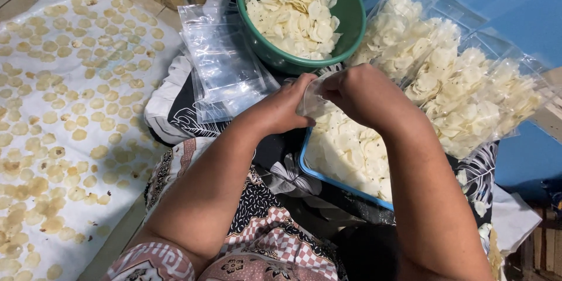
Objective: Packaging chips into plastic bags by hand
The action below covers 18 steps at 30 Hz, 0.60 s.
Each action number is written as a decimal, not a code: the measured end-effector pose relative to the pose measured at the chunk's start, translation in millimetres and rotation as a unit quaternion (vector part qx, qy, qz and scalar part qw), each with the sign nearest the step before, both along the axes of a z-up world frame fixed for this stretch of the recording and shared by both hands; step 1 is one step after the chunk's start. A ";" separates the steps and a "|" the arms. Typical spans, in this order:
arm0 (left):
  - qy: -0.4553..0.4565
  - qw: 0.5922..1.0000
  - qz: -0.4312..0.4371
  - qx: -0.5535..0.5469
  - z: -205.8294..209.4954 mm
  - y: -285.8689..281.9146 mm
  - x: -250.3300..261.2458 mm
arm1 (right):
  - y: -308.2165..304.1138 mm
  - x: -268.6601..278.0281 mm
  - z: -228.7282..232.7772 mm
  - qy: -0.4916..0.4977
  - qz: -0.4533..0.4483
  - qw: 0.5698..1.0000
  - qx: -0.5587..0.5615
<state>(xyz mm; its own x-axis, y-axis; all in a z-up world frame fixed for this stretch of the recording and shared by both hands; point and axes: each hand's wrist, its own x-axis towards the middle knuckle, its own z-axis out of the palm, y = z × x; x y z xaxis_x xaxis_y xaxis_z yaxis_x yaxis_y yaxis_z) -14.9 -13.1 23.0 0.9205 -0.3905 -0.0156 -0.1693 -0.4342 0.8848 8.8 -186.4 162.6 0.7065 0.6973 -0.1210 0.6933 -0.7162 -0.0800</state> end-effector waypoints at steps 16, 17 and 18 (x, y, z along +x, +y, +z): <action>-0.017 1.000 -0.004 -0.013 -1.8 2.2 -1.5 | 18.9 -5.6 20.3 0.168 -0.080 0.978 -0.098; -0.019 1.000 -0.002 -0.012 -5.1 1.6 -0.2 | 18.6 -7.6 27.0 0.158 -0.087 0.981 -0.074; -0.020 1.000 0.001 -0.011 -8.4 0.7 1.2 | 17.9 -9.6 33.5 0.148 -0.094 0.983 -0.050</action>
<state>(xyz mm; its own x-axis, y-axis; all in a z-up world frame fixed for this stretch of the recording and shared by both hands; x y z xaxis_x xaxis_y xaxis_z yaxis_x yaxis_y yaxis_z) -13.7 -12.5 14.6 0.9210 -0.3883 0.0304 -0.2041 -0.4145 0.8868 -0.8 -168.5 196.1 0.7453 0.5322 -0.4015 0.5054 -0.8438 -0.1804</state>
